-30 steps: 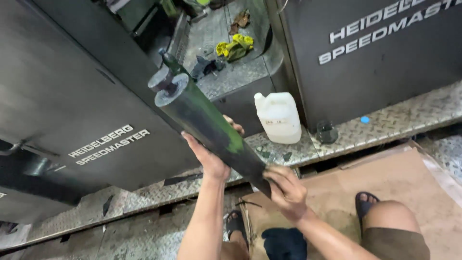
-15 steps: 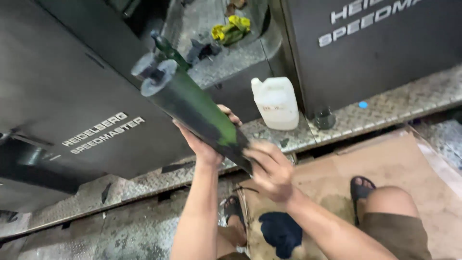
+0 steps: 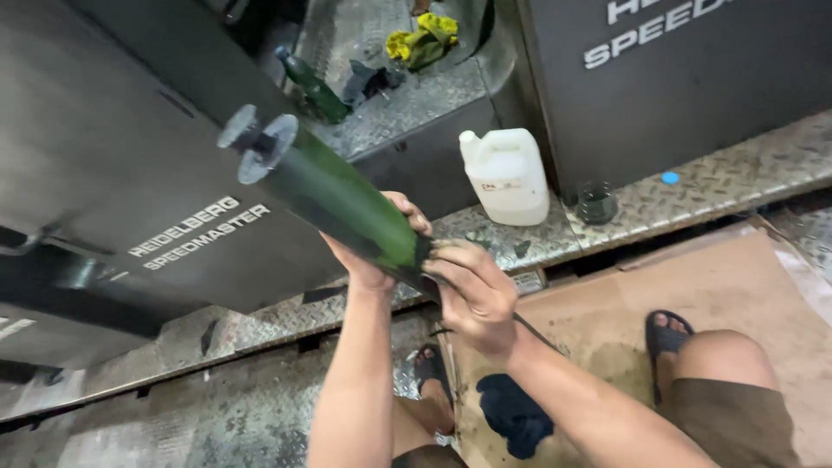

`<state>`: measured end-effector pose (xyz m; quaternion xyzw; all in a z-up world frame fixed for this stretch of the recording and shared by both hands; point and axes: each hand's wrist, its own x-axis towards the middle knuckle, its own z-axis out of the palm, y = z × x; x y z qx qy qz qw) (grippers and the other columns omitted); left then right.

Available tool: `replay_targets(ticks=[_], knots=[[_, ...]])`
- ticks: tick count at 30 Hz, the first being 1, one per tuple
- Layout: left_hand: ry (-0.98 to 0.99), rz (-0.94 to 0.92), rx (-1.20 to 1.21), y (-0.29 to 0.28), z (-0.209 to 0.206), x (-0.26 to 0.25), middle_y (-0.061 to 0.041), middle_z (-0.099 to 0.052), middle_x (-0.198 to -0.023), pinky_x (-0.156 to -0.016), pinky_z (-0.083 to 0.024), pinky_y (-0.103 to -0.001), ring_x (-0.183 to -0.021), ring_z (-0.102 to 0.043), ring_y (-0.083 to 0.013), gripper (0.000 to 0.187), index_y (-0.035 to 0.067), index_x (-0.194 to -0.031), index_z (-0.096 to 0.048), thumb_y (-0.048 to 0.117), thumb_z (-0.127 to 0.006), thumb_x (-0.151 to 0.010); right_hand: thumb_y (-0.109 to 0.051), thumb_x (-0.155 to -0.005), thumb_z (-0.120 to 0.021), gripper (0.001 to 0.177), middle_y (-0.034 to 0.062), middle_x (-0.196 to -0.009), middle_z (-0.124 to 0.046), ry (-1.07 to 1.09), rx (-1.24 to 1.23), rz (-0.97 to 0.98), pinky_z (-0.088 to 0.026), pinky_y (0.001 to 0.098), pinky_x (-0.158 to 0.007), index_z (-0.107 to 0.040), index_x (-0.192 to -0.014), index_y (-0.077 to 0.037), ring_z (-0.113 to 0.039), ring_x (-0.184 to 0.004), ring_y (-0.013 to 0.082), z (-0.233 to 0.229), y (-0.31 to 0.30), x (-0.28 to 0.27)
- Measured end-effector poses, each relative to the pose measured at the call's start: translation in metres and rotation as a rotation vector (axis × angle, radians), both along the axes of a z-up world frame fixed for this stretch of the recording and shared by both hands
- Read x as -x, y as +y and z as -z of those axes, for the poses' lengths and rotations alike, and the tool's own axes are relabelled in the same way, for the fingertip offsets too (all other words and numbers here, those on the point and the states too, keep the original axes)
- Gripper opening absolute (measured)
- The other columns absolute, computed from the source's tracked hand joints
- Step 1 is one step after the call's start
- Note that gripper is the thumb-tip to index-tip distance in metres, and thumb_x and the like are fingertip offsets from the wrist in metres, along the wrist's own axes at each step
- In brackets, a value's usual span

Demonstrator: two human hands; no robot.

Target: Cleaning ink and debris from a printing press roller using a cloth and solvent.

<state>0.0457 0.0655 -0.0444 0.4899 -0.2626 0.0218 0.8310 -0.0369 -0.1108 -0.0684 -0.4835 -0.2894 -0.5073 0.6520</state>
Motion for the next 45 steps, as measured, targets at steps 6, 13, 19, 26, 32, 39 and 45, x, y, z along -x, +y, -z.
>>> replay_targets(ticks=[6, 13, 19, 26, 32, 39, 45], knots=[[-0.051, -0.227, -0.063, -0.026, -0.038, 0.033, -0.022, -0.076, -0.089, -0.078, -0.061, -0.040, -0.085, -0.078, -0.0319, 0.111, 0.000, -0.105, -0.068, 0.099, -0.023, -0.081, 0.005, -0.084, -0.077, 0.014, 0.0133, -0.095, -0.080, 0.197, 0.181, 0.038, -0.062, 0.0422, -0.087, -0.083, -0.092, -0.006, -0.079, -0.088, 0.0328, 0.098, -0.023, -0.010], [0.087, -0.394, 0.091, -0.050, 0.008, 0.038, -0.026, -0.077, -0.093, -0.084, -0.060, -0.047, -0.089, -0.077, -0.0390, 0.106, 0.002, -0.108, -0.073, 0.092, -0.020, -0.091, -0.005, -0.094, -0.078, 0.023, 0.0223, -0.113, -0.078, 1.071, -0.042, -0.256, -0.057, 0.0485, -0.094, -0.078, -0.117, -0.001, -0.070, -0.109, 0.0300, 0.125, -0.074, -0.042], [0.011, -0.453, 0.150, -0.067, 0.026, 0.046, -0.021, -0.076, -0.117, -0.095, -0.062, -0.045, -0.102, -0.077, -0.0331, 0.096, 0.010, -0.126, -0.069, 0.088, -0.024, -0.092, -0.009, -0.102, -0.070, 0.040, 0.0313, -0.134, -0.064, 1.326, -0.589, -0.462, -0.058, 0.0556, -0.091, -0.062, -0.136, 0.009, -0.069, -0.118, 0.0445, 0.173, -0.130, -0.128], [-0.070, -0.344, 0.147, -0.075, 0.020, 0.050, -0.013, -0.069, -0.122, -0.101, -0.056, -0.050, -0.107, -0.071, -0.0293, 0.088, 0.014, -0.140, -0.057, 0.085, -0.052, -0.087, -0.012, -0.095, -0.077, 0.039, 0.0222, -0.116, -0.073, 1.385, -0.040, -0.070, -0.059, 0.0448, -0.081, -0.068, -0.129, 0.005, -0.072, -0.098, 0.0319, 0.199, -0.199, -0.203], [-0.142, -0.181, 0.239, -0.060, 0.016, 0.049, -0.014, -0.070, -0.126, -0.111, -0.051, -0.053, -0.115, -0.068, -0.0292, 0.078, 0.017, -0.148, -0.061, 0.071, -0.071, -0.093, -0.001, -0.086, -0.072, 0.029, 0.0115, -0.097, -0.074, 1.149, 0.512, 0.201, -0.054, 0.0407, -0.076, -0.064, -0.114, -0.002, -0.070, -0.082, 0.0285, 0.233, -0.230, -0.269], [-0.108, 0.196, -0.089, 0.031, 0.029, 0.013, -0.015, -0.073, -0.134, -0.125, -0.047, -0.042, -0.132, -0.067, -0.0241, 0.088, 0.001, -0.135, -0.063, -0.006, -0.104, -0.057, -0.004, -0.085, -0.058, 0.043, 0.0019, -0.139, -0.069, 1.094, 1.349, 0.288, -0.058, 0.0513, -0.095, -0.078, -0.122, -0.013, -0.071, -0.108, 0.0388, 0.207, -0.227, -0.297], [-0.299, 0.679, -0.223, 0.114, 0.085, -0.034, -0.016, -0.057, -0.156, -0.124, -0.041, -0.062, -0.142, -0.056, -0.0303, 0.056, 0.015, -0.163, -0.043, 0.049, -0.056, -0.120, -0.007, -0.082, -0.057, 0.055, -0.0072, -0.140, -0.069, 1.184, 1.857, 0.131, -0.030, 0.0598, -0.128, -0.073, -0.132, -0.020, -0.064, -0.128, 0.0286, 0.223, -0.210, -0.317]])
